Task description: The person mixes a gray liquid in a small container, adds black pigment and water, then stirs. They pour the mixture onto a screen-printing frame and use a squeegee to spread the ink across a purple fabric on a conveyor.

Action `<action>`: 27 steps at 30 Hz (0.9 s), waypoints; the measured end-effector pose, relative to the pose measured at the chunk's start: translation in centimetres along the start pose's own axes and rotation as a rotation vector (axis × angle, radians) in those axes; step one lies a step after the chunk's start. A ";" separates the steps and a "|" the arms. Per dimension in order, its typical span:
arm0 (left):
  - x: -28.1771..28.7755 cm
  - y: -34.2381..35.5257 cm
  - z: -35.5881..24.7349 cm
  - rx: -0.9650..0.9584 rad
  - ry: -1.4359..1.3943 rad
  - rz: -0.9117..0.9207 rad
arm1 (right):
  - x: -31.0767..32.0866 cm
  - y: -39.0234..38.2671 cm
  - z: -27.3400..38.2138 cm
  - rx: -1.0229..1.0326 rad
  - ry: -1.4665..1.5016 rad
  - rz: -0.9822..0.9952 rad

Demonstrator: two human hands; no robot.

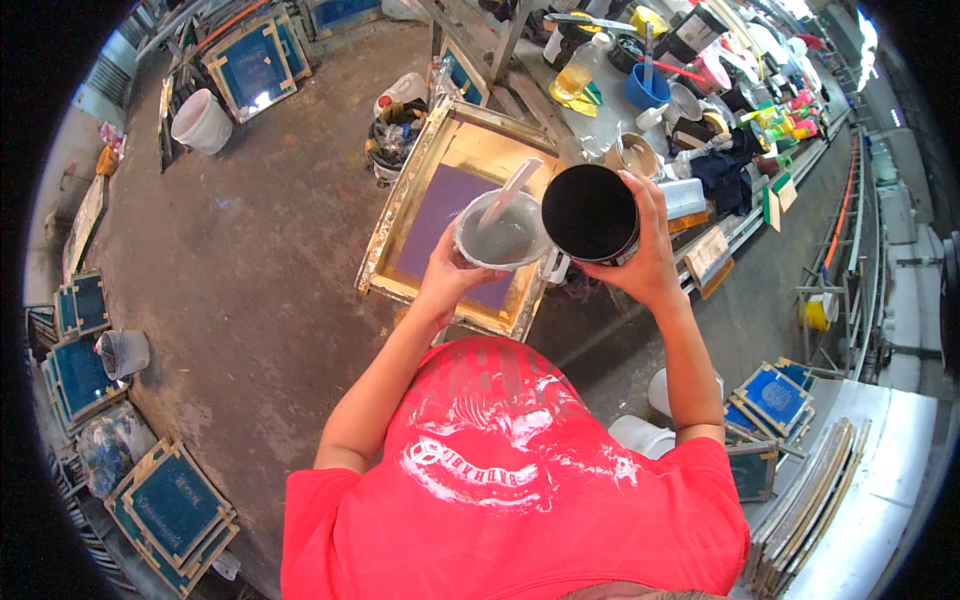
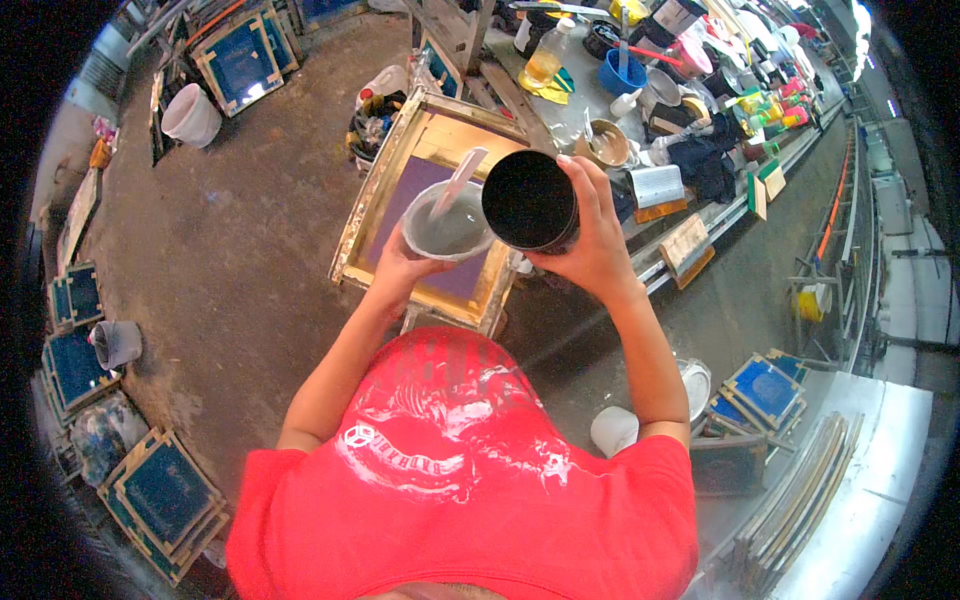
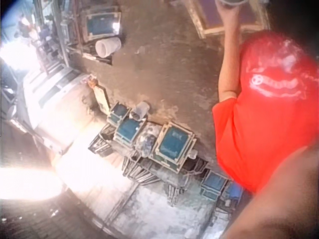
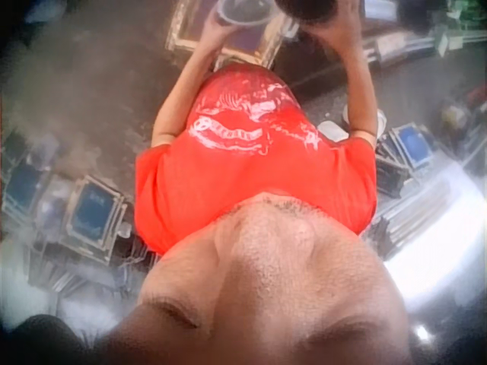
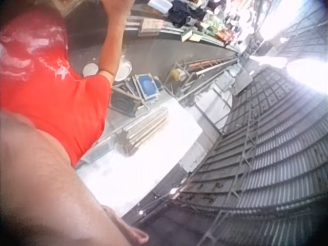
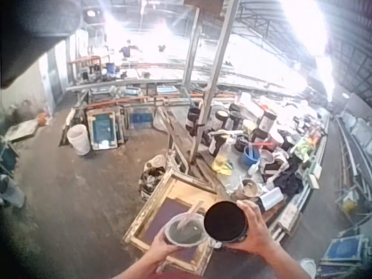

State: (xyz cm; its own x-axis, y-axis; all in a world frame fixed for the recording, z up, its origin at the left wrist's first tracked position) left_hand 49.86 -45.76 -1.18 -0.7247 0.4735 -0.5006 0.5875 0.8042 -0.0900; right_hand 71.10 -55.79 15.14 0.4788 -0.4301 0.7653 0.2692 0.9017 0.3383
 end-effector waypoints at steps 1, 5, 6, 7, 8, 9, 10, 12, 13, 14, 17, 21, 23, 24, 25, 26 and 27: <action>0.0 0.0 0.1 -0.007 0.007 0.010 | -0.1 0.0 0.2 0.015 -0.009 0.004; -0.2 0.2 0.3 -0.036 0.009 0.046 | -0.3 0.1 1.0 0.035 -0.049 0.034; -0.3 0.3 0.3 -0.055 0.016 0.056 | -0.3 0.2 1.1 0.037 -0.056 0.042; -0.4 0.4 0.3 -0.074 0.023 0.067 | -0.4 0.2 1.2 0.041 -0.063 0.048; -0.4 0.4 0.3 -0.082 0.028 0.077 | -0.4 0.2 1.3 0.042 -0.076 0.055; -0.5 0.4 0.2 -0.084 0.024 0.075 | -0.4 0.3 1.5 0.051 -0.073 0.054; -0.5 0.4 0.3 -0.074 0.019 0.074 | -0.4 0.3 1.5 0.057 -0.076 0.054; -0.5 0.3 0.2 -0.064 0.014 0.074 | -0.5 0.3 1.6 0.062 -0.083 0.057; -0.5 0.3 0.2 -0.064 0.015 0.076 | -0.5 0.4 1.6 0.061 -0.088 0.060; -0.6 0.2 0.1 -0.064 0.017 0.077 | -0.5 0.4 1.5 0.063 -0.095 0.063; -0.7 0.2 0.2 -0.054 0.017 0.087 | -0.6 0.3 1.5 0.076 -0.106 0.069; -0.9 0.1 0.4 -0.036 0.008 0.103 | -0.6 0.2 1.3 0.070 -0.120 0.078; -0.9 0.0 0.6 -0.024 0.015 0.107 | -0.6 0.1 1.3 0.068 -0.133 0.085; -0.9 -0.1 0.6 -0.033 0.013 0.110 | -0.6 0.1 1.4 0.076 -0.144 0.083; -0.9 -0.1 0.7 -0.033 0.009 0.114 | -0.6 0.0 1.4 0.081 -0.164 0.087; -0.9 -0.1 0.8 -0.029 0.001 0.118 | -0.5 0.0 1.5 0.089 -0.181 0.082; -0.9 -0.1 0.8 -0.043 0.017 0.123 | -0.5 0.0 1.5 0.087 -0.184 0.089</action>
State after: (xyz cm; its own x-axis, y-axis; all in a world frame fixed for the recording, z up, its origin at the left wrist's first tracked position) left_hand 50.78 -46.59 -1.40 -0.6545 0.5747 -0.4912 0.6565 0.7543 0.0078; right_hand 69.60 -55.53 15.55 0.3351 -0.3404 0.8785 0.1559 0.9396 0.3046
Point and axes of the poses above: each hand's wrist, its own y-axis towards the middle knuckle, its own x-axis out of the back of the hand, z = x × y, the point moved 5 cm from there along y, towards the middle knuckle, and after that the axes turned 14 degrees about -x, right-handed, at the moved point
